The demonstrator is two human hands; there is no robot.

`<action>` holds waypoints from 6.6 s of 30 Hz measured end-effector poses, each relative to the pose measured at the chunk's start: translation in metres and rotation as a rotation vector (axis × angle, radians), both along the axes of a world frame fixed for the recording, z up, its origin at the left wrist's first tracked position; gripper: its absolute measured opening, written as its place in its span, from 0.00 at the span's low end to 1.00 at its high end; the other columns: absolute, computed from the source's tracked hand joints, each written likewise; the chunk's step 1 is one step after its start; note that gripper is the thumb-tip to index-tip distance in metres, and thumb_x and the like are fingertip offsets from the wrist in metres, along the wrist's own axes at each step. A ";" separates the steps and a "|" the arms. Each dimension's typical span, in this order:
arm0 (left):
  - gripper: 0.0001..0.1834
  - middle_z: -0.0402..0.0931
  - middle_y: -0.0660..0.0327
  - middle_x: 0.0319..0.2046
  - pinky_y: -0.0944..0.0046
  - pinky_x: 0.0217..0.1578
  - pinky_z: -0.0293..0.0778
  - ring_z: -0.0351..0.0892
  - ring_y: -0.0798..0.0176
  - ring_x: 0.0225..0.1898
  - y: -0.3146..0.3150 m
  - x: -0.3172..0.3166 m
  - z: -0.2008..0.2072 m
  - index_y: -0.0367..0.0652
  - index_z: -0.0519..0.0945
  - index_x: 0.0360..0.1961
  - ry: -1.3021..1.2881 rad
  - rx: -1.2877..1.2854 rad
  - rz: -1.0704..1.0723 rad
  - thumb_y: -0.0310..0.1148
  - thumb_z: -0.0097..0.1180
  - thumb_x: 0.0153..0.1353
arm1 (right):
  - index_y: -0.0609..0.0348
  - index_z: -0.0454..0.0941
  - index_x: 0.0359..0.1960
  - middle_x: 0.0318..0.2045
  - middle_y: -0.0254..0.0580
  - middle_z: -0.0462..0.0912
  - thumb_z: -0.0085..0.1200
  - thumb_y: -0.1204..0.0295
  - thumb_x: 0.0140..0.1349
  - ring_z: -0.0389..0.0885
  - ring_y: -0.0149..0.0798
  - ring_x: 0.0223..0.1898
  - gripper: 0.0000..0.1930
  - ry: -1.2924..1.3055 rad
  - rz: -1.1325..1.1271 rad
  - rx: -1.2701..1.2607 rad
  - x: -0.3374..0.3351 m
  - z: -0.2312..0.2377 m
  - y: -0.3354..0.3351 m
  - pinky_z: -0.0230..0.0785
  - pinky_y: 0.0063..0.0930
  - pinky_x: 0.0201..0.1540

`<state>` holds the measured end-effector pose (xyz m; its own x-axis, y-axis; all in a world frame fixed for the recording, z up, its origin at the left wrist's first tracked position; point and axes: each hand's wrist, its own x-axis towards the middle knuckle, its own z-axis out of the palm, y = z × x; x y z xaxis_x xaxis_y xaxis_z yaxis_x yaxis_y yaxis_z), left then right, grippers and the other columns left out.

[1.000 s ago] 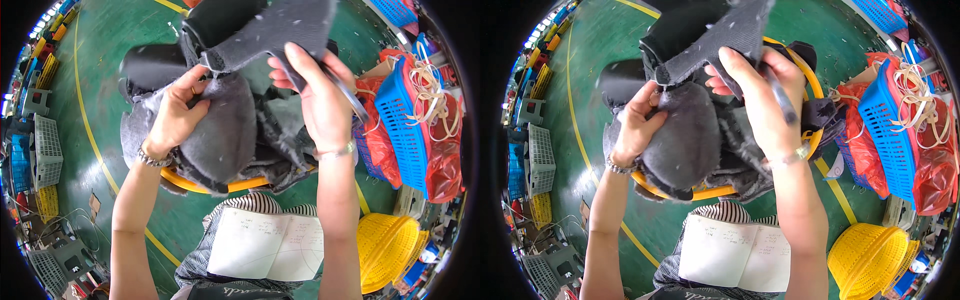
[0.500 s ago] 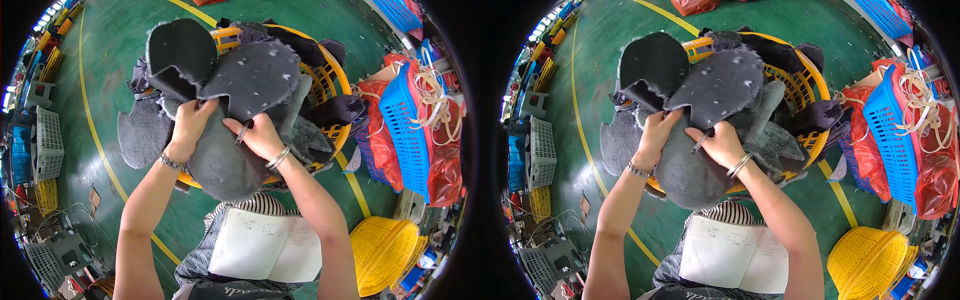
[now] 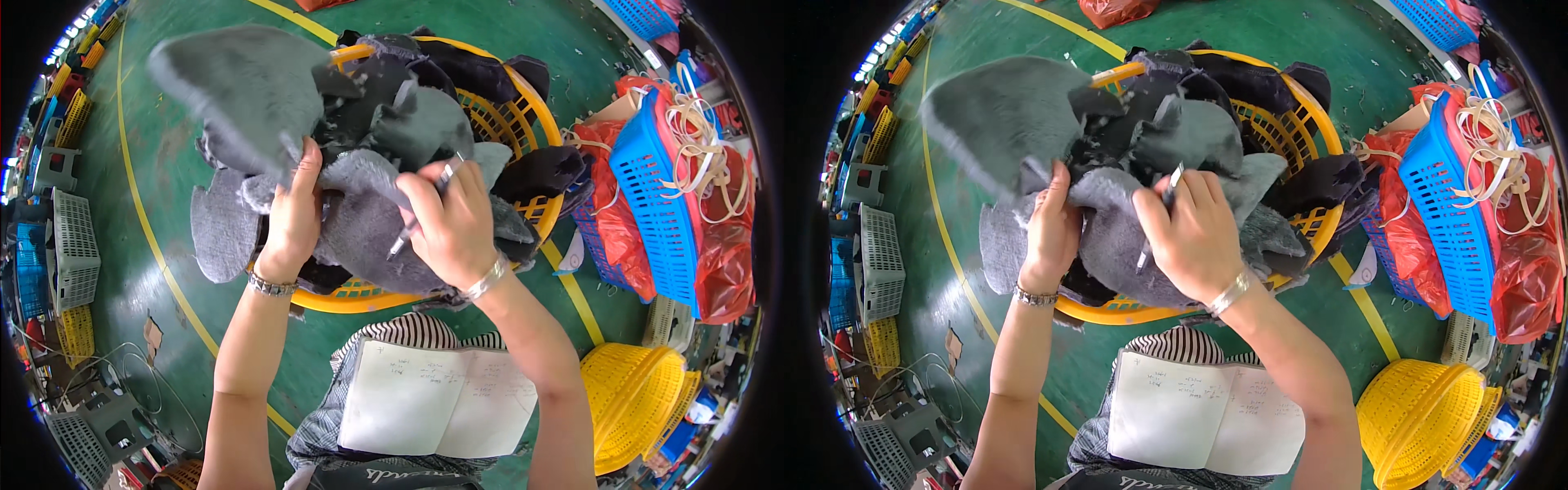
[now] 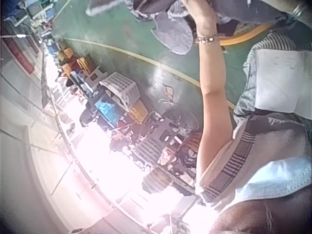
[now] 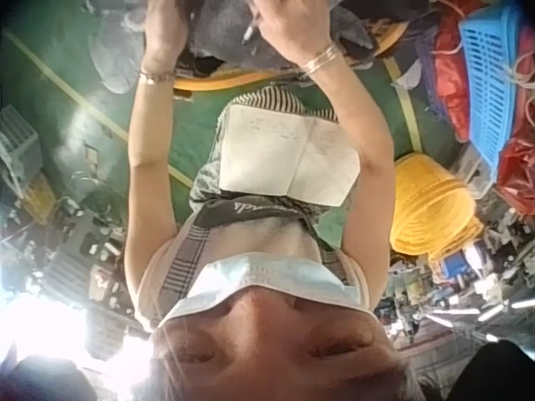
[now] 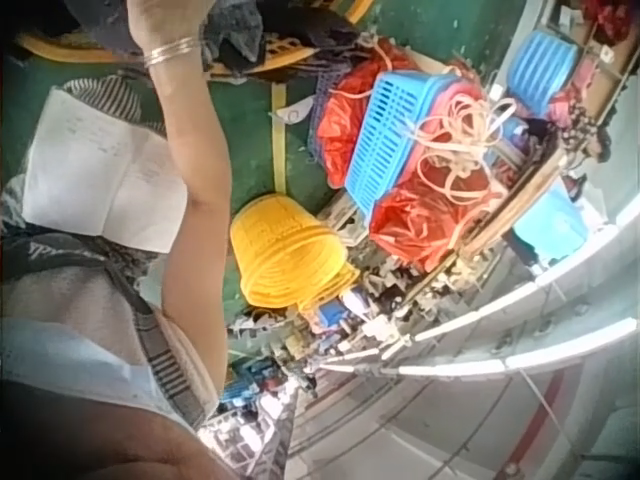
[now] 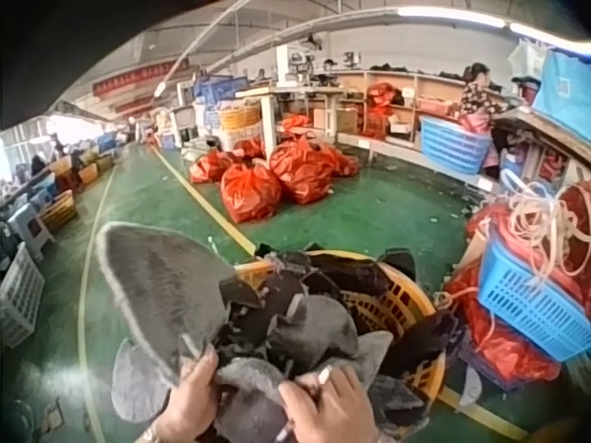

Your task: Sorting and cutting shoe components while recording data in a notebook.

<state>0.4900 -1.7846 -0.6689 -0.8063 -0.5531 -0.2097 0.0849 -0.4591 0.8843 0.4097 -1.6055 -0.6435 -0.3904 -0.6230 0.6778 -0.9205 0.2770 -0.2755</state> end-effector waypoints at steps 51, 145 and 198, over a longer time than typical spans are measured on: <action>0.37 0.75 0.53 0.44 0.51 0.57 0.54 0.69 0.52 0.54 0.025 0.025 0.119 0.39 0.72 0.49 -0.089 -1.749 -0.398 0.32 0.70 0.32 | 0.64 0.70 0.32 0.21 0.49 0.73 0.60 0.77 0.45 0.71 0.44 0.22 0.13 -0.676 0.641 0.386 -0.027 0.063 -0.019 0.66 0.31 0.29; 0.11 0.80 0.57 0.32 0.66 0.36 0.77 0.80 0.64 0.31 0.043 0.023 0.025 0.36 0.78 0.37 -0.344 -0.084 -0.289 0.22 0.61 0.50 | 0.59 0.69 0.17 0.15 0.38 0.72 0.57 0.84 0.47 0.74 0.40 0.19 0.10 -0.810 -0.400 -0.177 0.188 -0.002 0.166 0.69 0.27 0.24; 0.14 0.80 0.55 0.36 0.66 0.41 0.76 0.80 0.61 0.35 0.042 0.020 0.016 0.34 0.77 0.42 -0.345 0.014 -0.315 0.23 0.60 0.51 | 0.62 0.68 0.16 0.12 0.37 0.71 0.57 0.87 0.45 0.68 0.33 0.13 0.11 -0.819 -0.366 -0.235 0.180 -0.016 0.177 0.76 0.32 0.32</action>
<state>0.5096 -1.7423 -0.6525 -0.8166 -0.2873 -0.5006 -0.3584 -0.4273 0.8300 0.5894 -1.4288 -0.6597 -0.9487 -0.2476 0.1969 -0.2798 0.3666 -0.8873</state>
